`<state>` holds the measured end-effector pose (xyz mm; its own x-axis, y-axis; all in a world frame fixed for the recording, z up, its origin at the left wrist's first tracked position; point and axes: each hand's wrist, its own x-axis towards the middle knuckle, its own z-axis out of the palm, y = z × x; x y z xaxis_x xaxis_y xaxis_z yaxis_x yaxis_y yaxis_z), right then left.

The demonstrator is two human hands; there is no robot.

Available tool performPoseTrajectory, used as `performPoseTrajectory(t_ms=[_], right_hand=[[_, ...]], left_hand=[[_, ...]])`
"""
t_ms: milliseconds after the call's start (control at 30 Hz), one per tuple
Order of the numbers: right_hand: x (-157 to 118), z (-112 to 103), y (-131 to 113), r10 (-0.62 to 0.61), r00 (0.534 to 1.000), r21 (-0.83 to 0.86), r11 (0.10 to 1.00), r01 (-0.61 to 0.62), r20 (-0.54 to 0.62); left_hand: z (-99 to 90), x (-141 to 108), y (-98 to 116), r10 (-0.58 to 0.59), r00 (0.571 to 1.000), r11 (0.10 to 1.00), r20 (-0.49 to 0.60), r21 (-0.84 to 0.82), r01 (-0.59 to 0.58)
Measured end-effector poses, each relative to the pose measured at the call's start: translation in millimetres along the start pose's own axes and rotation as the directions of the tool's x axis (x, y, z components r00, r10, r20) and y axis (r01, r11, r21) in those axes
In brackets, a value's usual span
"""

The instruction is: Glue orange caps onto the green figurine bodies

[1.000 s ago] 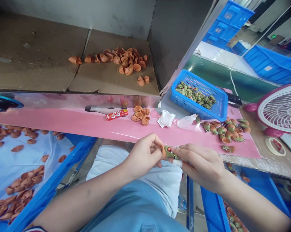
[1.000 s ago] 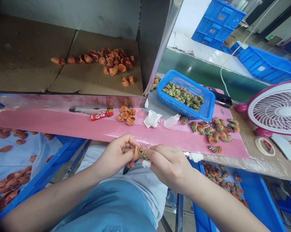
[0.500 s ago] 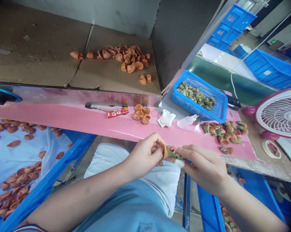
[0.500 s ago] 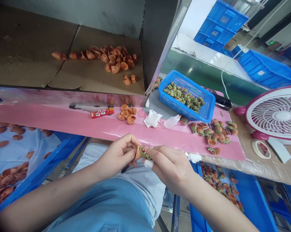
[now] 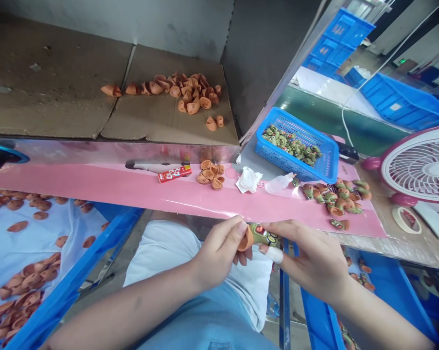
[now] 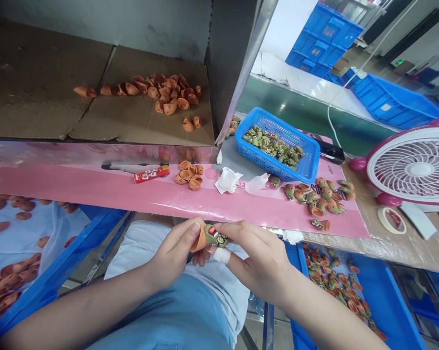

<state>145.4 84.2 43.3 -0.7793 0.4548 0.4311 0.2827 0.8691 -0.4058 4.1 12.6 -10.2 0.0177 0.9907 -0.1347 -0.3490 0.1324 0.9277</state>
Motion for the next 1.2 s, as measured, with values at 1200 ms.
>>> performPoseTrajectory(t_ms=[1200], right_hand=[[-4, 9, -5, -0.002, 0.978, -0.086, 0.996, 0.021, 0.21]], left_hand=[[2.8, -7, -4, 0.033, 0.994, 0.996, 0.106, 0.084, -0.042]])
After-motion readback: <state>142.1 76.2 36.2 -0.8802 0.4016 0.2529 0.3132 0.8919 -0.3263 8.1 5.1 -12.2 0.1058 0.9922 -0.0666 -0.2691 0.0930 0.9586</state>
